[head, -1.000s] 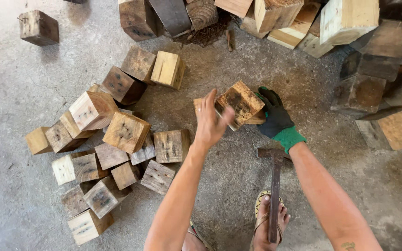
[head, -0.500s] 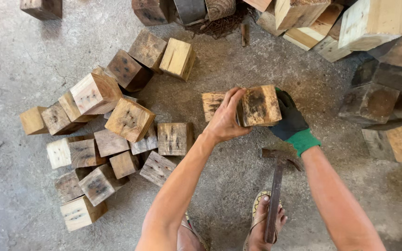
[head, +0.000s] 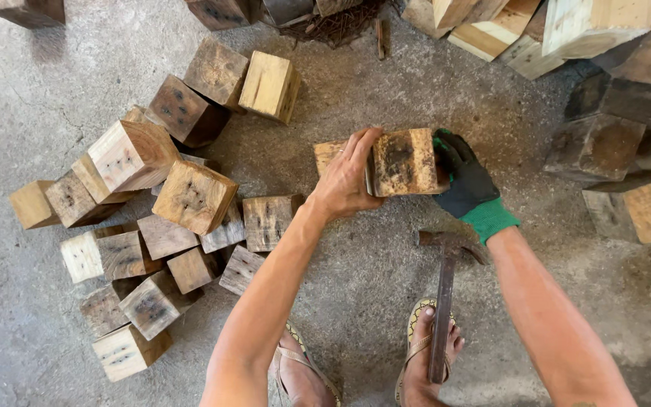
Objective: The person uses a hammer to split small wooden blocks on a concrete floor. They hold each block with one hand and strike it with the hammer, then move the split pieces aside and repeat the process with another block.
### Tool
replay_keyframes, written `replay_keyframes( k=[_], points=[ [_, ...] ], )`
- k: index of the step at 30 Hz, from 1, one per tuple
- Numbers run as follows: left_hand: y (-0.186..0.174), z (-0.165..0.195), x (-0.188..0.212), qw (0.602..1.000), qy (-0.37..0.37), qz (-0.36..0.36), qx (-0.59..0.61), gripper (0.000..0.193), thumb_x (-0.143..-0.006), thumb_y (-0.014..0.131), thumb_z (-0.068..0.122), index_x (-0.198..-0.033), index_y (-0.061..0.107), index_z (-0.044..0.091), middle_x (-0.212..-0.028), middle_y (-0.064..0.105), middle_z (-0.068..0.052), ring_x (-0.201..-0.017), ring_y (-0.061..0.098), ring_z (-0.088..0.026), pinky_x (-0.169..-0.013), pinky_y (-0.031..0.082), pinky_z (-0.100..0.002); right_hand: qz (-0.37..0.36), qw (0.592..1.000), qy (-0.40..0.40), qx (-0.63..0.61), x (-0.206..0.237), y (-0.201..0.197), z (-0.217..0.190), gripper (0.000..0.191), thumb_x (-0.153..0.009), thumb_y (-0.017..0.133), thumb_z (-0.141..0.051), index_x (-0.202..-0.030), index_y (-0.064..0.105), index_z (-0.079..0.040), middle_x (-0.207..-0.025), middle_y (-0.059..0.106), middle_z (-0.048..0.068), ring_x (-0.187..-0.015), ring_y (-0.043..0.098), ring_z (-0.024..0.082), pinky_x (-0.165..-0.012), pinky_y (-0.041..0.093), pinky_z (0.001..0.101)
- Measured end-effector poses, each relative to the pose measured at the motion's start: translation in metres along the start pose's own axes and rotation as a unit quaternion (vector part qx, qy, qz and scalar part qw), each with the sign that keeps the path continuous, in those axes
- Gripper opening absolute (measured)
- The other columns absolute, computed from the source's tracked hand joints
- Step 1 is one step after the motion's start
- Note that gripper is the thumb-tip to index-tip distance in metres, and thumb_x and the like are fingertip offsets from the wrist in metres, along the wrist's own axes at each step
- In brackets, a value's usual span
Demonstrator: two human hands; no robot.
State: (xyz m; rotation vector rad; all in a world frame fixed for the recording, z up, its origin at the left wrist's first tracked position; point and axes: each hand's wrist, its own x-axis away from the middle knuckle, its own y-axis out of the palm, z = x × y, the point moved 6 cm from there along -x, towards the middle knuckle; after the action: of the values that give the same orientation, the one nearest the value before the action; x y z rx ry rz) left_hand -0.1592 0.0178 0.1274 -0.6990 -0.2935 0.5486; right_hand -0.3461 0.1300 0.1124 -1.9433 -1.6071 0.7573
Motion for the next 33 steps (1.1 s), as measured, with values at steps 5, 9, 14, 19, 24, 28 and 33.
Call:
replay_keyframes(
  k=[5, 9, 14, 19, 24, 28, 33],
  points=[
    [-0.008, 0.004, 0.003, 0.998, 0.043, 0.046, -0.017, 0.131, -0.047, 0.099, 0.028, -0.153, 0.024, 0.012, -0.152, 0.045, -0.018, -0.143, 0.044, -0.039, -0.127, 0.018, -0.06, 0.02, 1.0, 0.0, 0.01, -0.002, 0.007, -0.007, 0.085, -0.078, 0.084, -0.024, -0.152, 0.044, -0.014, -0.158, 0.041, 0.015, -0.143, 0.045, 0.038, -0.114, 0.046, 0.0458],
    [-0.003, -0.001, 0.005, 0.999, -0.007, 0.01, -0.037, 0.132, -0.045, 0.1, 0.028, -0.153, 0.025, 0.016, -0.152, 0.044, -0.015, -0.143, 0.044, -0.037, -0.126, 0.008, -0.064, 0.024, 1.0, -0.002, 0.018, -0.002, 0.012, -0.005, 0.085, -0.082, 0.084, -0.027, -0.155, 0.043, -0.014, -0.161, 0.041, 0.014, -0.146, 0.044, 0.038, -0.115, 0.046, 0.0457],
    [0.002, 0.0, 0.005, 0.999, -0.009, 0.036, -0.03, 0.147, -0.041, 0.1, 0.032, -0.157, 0.012, 0.013, -0.153, 0.047, -0.013, -0.143, 0.045, -0.034, -0.124, 0.002, -0.066, -0.015, 0.998, 0.058, -0.029, -0.001, 0.009, 0.008, 0.095, -0.077, 0.086, -0.025, -0.159, 0.039, -0.017, -0.168, 0.032, 0.014, -0.147, 0.044, 0.036, -0.113, 0.049, 0.0443],
    [0.001, -0.001, 0.005, 0.998, -0.023, 0.041, -0.041, 0.158, -0.039, 0.099, 0.037, -0.16, 0.0, 0.009, -0.153, 0.047, -0.015, -0.142, 0.046, -0.033, -0.125, 0.003, -0.063, 0.179, 0.981, 0.069, -0.037, 0.062, -0.014, -0.017, 0.108, -0.077, 0.093, -0.027, -0.16, 0.028, -0.006, -0.156, 0.037, 0.023, -0.142, 0.046, 0.041, -0.114, 0.047, 0.0474],
    [0.004, -0.005, 0.0, 0.997, -0.037, 0.036, -0.064, 0.163, -0.038, 0.101, 0.05, -0.156, -0.002, 0.004, -0.152, 0.038, -0.023, -0.143, 0.037, -0.041, -0.123, -0.002, -0.065, -0.012, 0.901, 0.429, -0.068, 0.214, 0.061, -0.014, 0.076, -0.072, 0.093, -0.036, -0.126, 0.049, -0.004, -0.097, 0.065, 0.005, -0.09, 0.066, 0.022, -0.08, 0.056, 0.0389],
    [0.006, -0.005, -0.001, 0.995, -0.016, 0.066, -0.07, 0.143, -0.044, 0.098, 0.054, -0.152, 0.016, 0.01, -0.151, 0.044, -0.017, -0.146, 0.038, -0.038, -0.124, -0.005, -0.069, 0.012, 0.857, 0.479, -0.193, 0.256, 0.094, 0.011, 0.045, -0.076, 0.081, -0.025, -0.113, 0.065, -0.003, -0.086, 0.075, 0.006, -0.076, 0.069, 0.02, -0.067, 0.059, 0.037],
    [0.0, -0.005, 0.004, 0.996, -0.021, 0.042, -0.073, 0.136, -0.049, 0.096, 0.054, -0.15, 0.018, 0.007, -0.144, 0.047, -0.018, -0.143, 0.04, -0.038, -0.124, -0.005, -0.07, 0.048, 0.572, 0.572, -0.586, 0.249, 0.073, 0.005, 0.032, -0.092, 0.068, -0.027, -0.115, 0.065, -0.006, -0.068, 0.058, 0.0, -0.052, 0.052, 0.012, -0.045, 0.044, 0.0281]
  ],
)
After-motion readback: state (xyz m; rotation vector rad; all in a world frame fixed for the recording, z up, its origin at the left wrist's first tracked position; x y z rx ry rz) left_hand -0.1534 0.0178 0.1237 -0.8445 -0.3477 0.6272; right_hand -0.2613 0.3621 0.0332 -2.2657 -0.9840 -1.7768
